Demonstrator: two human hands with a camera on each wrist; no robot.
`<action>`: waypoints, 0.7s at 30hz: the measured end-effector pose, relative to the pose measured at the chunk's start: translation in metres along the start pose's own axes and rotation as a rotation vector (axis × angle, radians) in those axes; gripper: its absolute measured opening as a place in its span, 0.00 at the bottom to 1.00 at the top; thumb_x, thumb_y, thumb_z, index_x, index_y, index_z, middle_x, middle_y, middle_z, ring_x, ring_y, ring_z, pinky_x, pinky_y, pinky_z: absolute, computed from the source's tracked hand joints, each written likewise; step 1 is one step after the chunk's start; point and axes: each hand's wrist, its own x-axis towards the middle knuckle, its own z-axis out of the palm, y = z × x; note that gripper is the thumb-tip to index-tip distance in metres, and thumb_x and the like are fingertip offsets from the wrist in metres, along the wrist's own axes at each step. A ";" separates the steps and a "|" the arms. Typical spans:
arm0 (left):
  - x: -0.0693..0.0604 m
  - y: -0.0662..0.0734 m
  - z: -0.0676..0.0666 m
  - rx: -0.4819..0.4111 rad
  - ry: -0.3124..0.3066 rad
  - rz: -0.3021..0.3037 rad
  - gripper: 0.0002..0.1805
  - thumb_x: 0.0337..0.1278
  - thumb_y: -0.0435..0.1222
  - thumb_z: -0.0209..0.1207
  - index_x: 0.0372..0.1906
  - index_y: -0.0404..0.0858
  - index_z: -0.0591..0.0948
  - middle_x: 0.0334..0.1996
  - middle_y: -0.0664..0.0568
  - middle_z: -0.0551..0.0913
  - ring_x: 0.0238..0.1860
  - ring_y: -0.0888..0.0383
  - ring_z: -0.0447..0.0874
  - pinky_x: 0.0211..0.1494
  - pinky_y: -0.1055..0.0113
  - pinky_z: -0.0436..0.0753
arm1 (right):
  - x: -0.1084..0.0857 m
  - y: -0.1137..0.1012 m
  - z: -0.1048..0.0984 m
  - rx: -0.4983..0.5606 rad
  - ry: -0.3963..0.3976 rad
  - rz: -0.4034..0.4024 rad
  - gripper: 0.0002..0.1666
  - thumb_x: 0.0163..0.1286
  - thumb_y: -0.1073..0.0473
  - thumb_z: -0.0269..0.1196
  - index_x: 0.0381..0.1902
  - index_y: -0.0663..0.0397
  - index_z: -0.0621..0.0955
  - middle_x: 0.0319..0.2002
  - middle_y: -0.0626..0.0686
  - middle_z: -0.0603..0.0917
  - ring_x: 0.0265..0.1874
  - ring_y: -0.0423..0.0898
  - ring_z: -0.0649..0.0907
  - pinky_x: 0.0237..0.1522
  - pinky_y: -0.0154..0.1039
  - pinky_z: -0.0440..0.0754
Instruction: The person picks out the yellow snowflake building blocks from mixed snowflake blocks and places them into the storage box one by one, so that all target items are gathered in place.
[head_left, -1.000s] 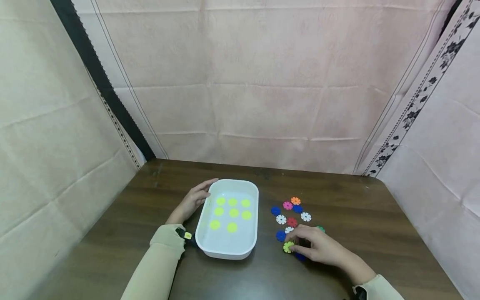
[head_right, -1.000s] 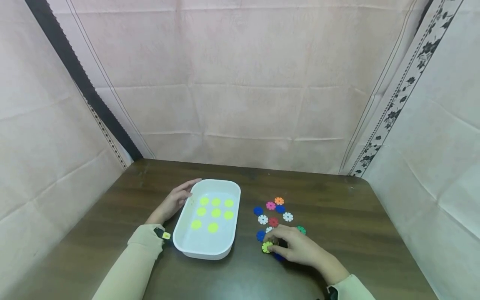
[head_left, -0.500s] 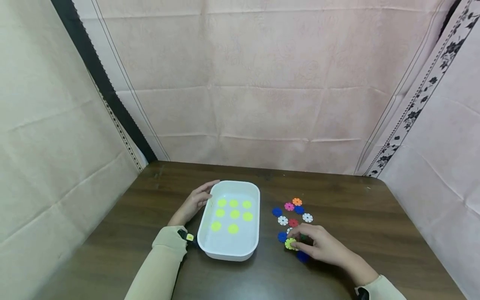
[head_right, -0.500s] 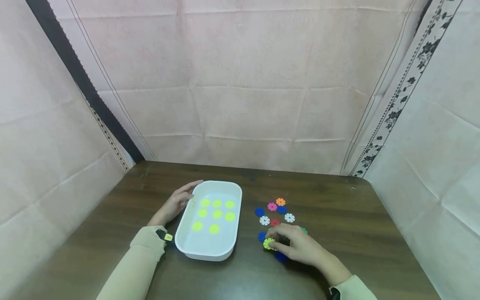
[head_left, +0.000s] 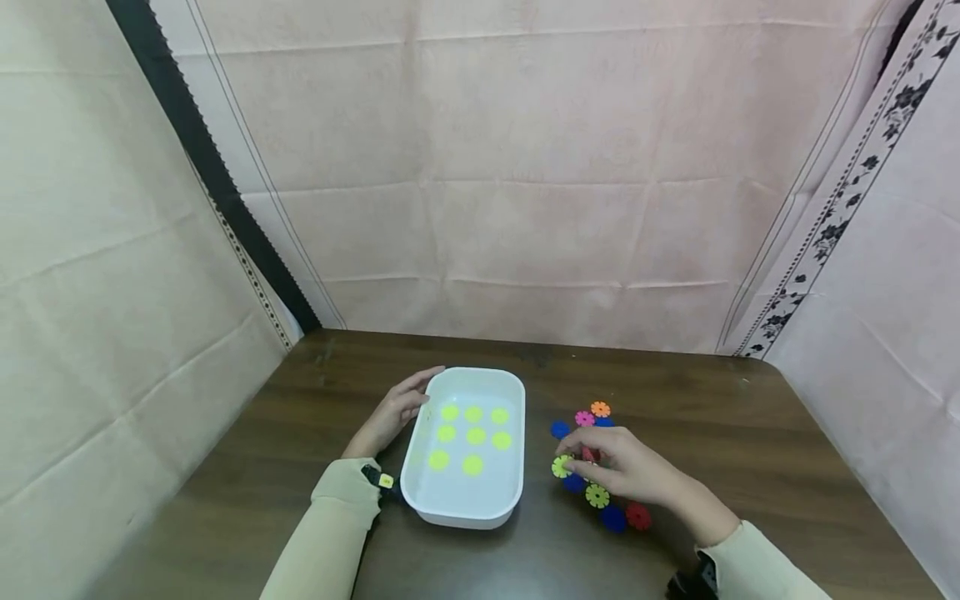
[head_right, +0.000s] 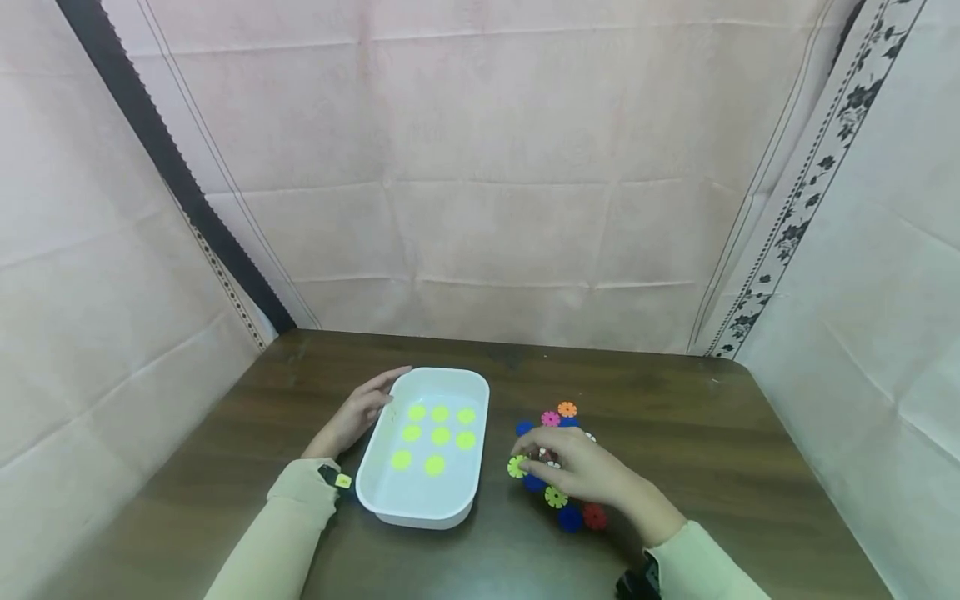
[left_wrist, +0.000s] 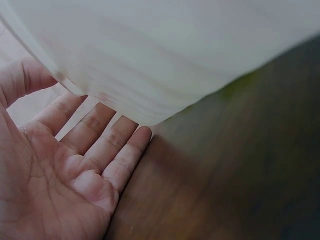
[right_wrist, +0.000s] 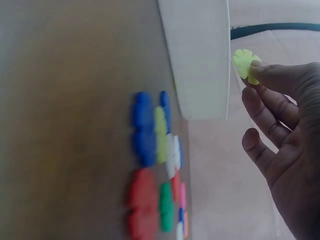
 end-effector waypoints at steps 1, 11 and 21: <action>0.001 0.001 0.000 -0.001 0.004 -0.002 0.30 0.66 0.32 0.50 0.73 0.47 0.70 0.68 0.49 0.74 0.62 0.44 0.78 0.57 0.62 0.81 | 0.006 0.000 -0.001 -0.008 -0.010 -0.002 0.11 0.70 0.61 0.66 0.49 0.47 0.84 0.40 0.40 0.86 0.32 0.35 0.79 0.29 0.34 0.82; 0.002 0.002 -0.002 0.001 0.002 0.008 0.30 0.66 0.32 0.50 0.73 0.48 0.70 0.68 0.47 0.74 0.61 0.46 0.79 0.57 0.62 0.81 | 0.069 -0.002 0.007 0.053 -0.039 -0.099 0.12 0.69 0.63 0.67 0.50 0.51 0.84 0.42 0.45 0.87 0.37 0.38 0.83 0.37 0.39 0.85; 0.002 0.001 -0.001 -0.007 -0.002 -0.008 0.30 0.66 0.32 0.51 0.72 0.49 0.72 0.69 0.50 0.74 0.61 0.49 0.79 0.58 0.62 0.80 | 0.114 0.009 0.030 -0.005 -0.460 0.152 0.10 0.70 0.56 0.67 0.48 0.47 0.86 0.39 0.36 0.85 0.37 0.33 0.81 0.44 0.33 0.82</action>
